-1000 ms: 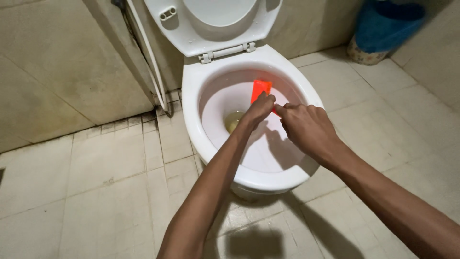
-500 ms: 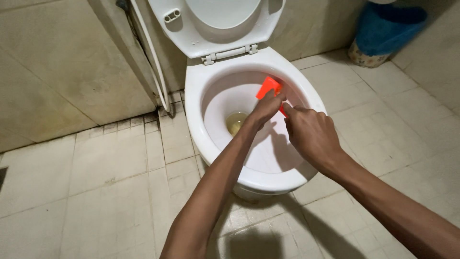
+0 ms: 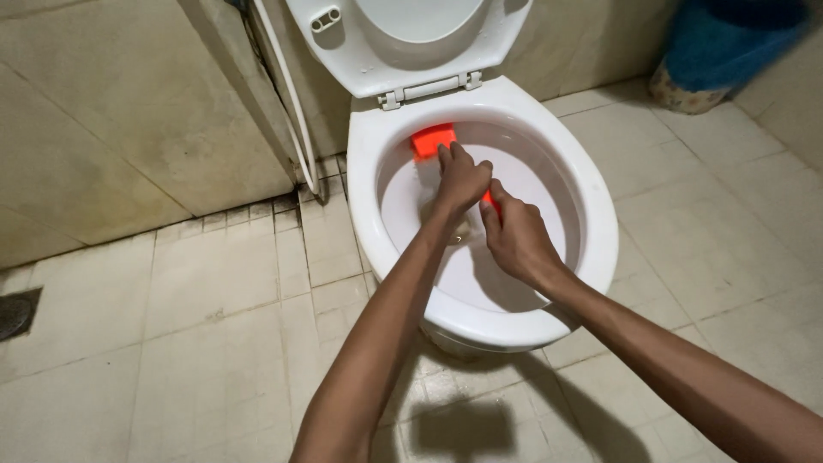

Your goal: The person places a bottle on a wall shelf, then picks up a red toilet brush and scrubs the inside of the toilet bowl. The scrubbing continues for the remainder of the video, focusing on the bowl's interior surfaces.

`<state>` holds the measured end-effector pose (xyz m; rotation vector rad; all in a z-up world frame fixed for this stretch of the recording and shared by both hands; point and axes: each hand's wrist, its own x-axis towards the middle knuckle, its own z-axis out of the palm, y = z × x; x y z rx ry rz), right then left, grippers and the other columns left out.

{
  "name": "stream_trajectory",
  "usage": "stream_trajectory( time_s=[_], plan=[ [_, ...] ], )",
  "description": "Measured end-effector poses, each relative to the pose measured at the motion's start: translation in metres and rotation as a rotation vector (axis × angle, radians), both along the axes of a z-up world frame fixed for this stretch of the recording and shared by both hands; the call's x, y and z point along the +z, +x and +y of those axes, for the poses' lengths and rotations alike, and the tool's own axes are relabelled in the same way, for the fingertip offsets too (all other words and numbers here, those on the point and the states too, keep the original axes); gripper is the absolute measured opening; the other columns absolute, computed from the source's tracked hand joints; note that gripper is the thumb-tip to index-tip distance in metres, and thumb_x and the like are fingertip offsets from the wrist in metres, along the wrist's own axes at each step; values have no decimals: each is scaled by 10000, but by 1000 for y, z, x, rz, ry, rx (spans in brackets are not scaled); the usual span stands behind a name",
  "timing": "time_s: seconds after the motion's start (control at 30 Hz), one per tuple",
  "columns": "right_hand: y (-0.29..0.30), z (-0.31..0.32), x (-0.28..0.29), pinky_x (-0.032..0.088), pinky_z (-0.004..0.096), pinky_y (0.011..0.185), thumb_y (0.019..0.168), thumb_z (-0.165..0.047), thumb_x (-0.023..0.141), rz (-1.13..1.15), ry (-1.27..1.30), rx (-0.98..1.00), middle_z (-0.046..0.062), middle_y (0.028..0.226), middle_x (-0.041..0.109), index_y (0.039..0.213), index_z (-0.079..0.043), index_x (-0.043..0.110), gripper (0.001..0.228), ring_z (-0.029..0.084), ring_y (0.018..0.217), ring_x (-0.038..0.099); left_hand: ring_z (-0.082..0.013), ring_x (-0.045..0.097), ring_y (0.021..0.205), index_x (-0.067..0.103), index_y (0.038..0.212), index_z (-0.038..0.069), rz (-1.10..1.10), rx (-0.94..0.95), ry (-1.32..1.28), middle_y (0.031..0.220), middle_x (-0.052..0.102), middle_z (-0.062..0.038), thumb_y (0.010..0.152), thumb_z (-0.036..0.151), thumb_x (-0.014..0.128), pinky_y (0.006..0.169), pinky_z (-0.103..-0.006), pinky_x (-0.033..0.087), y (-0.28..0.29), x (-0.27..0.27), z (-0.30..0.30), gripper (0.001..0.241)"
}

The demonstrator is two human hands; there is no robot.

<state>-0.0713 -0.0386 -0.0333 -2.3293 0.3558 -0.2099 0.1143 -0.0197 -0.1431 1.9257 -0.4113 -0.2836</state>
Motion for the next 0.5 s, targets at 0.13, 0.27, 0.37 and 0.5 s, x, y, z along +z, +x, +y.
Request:
stream_trajectory(
  time_s=[0.13,0.27,0.37,0.5],
  plan=[
    [-4,2,14,543,478,582,1047,-219,445,46,-17,34,232,675,704,1481,27,451,499,314,570,714,-481,-35,1556,36,1571,-103,39,-8,-24,1651,-102,-363,884,276,566,1262,-466,93,-7,17,15,946],
    [5,-26,-28,558,467,634,1022,-206,536,-66,-57,43,252,725,711,1455,22,508,491,307,625,727,-488,6,1548,32,1570,-100,60,-1,-6,1648,-96,-365,889,286,560,1262,-470,119,-8,17,7,945],
    [-3,-28,-26,568,451,663,1018,-190,584,-181,-93,23,286,794,711,1451,42,519,496,302,671,732,-483,-13,1555,48,1563,-107,42,-28,-15,1647,-101,-370,895,288,553,1258,-477,127,-10,13,-5,926],
    [-21,-14,7,543,476,635,992,-177,574,-73,-87,-131,321,751,703,1453,9,530,499,338,615,721,-472,-20,1572,37,1556,-141,2,-135,-32,1649,-111,-385,911,312,556,1274,-466,140,-4,-2,-31,943]
  ],
)
